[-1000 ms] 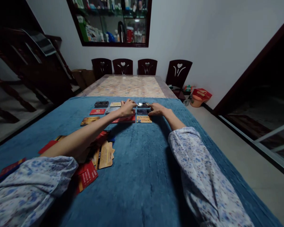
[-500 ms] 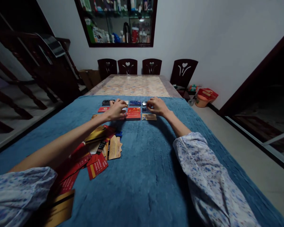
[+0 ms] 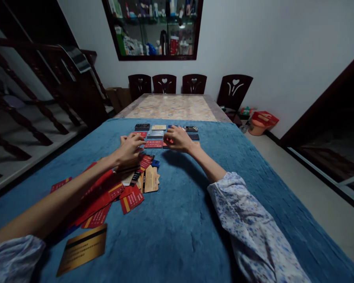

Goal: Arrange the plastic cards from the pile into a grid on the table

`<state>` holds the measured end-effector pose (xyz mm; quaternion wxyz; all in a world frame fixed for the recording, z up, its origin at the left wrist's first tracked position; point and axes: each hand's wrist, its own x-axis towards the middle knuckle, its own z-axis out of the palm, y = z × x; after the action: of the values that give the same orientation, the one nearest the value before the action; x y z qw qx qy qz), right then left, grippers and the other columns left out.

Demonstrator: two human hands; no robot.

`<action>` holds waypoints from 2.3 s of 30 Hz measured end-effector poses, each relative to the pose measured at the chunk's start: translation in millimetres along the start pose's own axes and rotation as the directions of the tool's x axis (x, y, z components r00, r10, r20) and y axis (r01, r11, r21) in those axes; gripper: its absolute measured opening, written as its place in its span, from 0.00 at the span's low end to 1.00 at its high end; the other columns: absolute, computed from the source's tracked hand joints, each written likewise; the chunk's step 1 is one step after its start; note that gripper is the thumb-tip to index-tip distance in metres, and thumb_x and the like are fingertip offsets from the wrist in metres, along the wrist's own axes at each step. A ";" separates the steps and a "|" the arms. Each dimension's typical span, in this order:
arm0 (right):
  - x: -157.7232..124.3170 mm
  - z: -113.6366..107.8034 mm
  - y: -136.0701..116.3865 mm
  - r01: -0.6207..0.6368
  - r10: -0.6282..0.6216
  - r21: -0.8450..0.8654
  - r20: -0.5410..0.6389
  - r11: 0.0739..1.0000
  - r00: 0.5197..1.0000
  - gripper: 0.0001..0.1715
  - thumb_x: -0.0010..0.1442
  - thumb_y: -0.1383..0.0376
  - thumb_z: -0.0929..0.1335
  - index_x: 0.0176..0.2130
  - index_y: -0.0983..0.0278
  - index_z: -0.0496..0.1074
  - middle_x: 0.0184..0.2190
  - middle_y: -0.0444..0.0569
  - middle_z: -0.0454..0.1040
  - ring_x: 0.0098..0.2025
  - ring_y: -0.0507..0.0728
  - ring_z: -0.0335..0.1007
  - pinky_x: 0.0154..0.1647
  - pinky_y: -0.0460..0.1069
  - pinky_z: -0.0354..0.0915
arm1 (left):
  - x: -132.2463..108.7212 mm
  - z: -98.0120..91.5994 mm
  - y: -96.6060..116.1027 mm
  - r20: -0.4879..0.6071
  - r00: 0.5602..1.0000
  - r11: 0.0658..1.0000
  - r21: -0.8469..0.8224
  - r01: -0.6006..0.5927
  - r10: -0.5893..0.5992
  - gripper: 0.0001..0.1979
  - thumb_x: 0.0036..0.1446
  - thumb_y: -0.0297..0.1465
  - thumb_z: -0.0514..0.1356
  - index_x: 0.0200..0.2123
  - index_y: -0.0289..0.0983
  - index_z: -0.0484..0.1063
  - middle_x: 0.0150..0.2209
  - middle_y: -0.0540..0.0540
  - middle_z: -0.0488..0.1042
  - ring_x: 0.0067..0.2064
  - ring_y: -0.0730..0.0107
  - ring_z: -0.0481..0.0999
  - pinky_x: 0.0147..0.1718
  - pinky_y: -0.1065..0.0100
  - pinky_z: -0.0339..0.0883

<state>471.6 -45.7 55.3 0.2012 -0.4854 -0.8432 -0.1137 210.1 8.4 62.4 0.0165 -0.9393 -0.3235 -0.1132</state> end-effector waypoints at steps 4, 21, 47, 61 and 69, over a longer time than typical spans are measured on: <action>12.7 11.6 -22.3 0.077 -0.077 0.048 -0.001 0.996 0.997 0.11 0.62 0.68 0.64 0.35 0.63 0.76 0.34 0.53 0.74 0.39 0.59 0.60 0.40 0.52 0.52 | -24.9 -3.4 -2.8 -0.004 0.999 0.999 -0.017 0.036 -0.036 0.16 0.59 0.29 0.55 0.46 0.42 0.80 0.56 0.39 0.74 0.58 0.46 0.64 0.51 0.44 0.55; 35.5 40.9 -88.4 0.255 -0.281 0.214 0.098 0.943 0.955 0.20 0.63 0.56 0.70 0.52 0.61 0.77 0.50 0.56 0.75 0.49 0.63 0.58 0.47 0.55 0.56 | -92.2 -8.2 -19.7 0.109 0.977 0.983 0.040 0.181 -0.184 0.15 0.62 0.35 0.54 0.38 0.40 0.81 0.50 0.38 0.77 0.55 0.46 0.66 0.49 0.45 0.55; 33.6 41.4 -84.2 0.280 -0.333 0.229 0.242 0.932 0.912 0.10 0.58 0.63 0.72 0.41 0.64 0.80 0.38 0.52 0.79 0.42 0.59 0.63 0.49 0.55 0.57 | -94.6 3.7 -15.7 0.086 0.989 0.984 -0.125 0.131 -0.120 0.12 0.57 0.38 0.61 0.36 0.39 0.81 0.46 0.41 0.78 0.53 0.49 0.66 0.50 0.46 0.55; 28.3 11.8 -82.8 0.143 -0.244 0.330 0.288 0.933 0.926 0.13 0.58 0.67 0.69 0.42 0.64 0.82 0.34 0.50 0.81 0.38 0.57 0.69 0.41 0.50 0.62 | -95.5 -1.1 -8.5 0.000 1.000 0.989 -0.144 -0.022 0.023 0.14 0.62 0.36 0.57 0.30 0.38 0.78 0.33 0.44 0.77 0.42 0.59 0.70 0.44 0.58 0.60; 27.5 8.5 -82.9 0.091 -0.176 0.309 0.261 0.947 0.949 0.14 0.61 0.69 0.68 0.43 0.64 0.82 0.35 0.53 0.81 0.38 0.57 0.70 0.38 0.49 0.61 | -95.6 3.4 -16.5 -0.150 0.988 0.974 -0.218 -0.056 0.023 0.14 0.64 0.34 0.56 0.31 0.37 0.80 0.32 0.44 0.80 0.39 0.61 0.73 0.41 0.61 0.62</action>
<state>385.7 -62.8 60.4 0.1391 -0.4027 -0.9020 0.0703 127.6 -36.0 37.1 -0.0622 -0.9307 -0.2879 -0.2170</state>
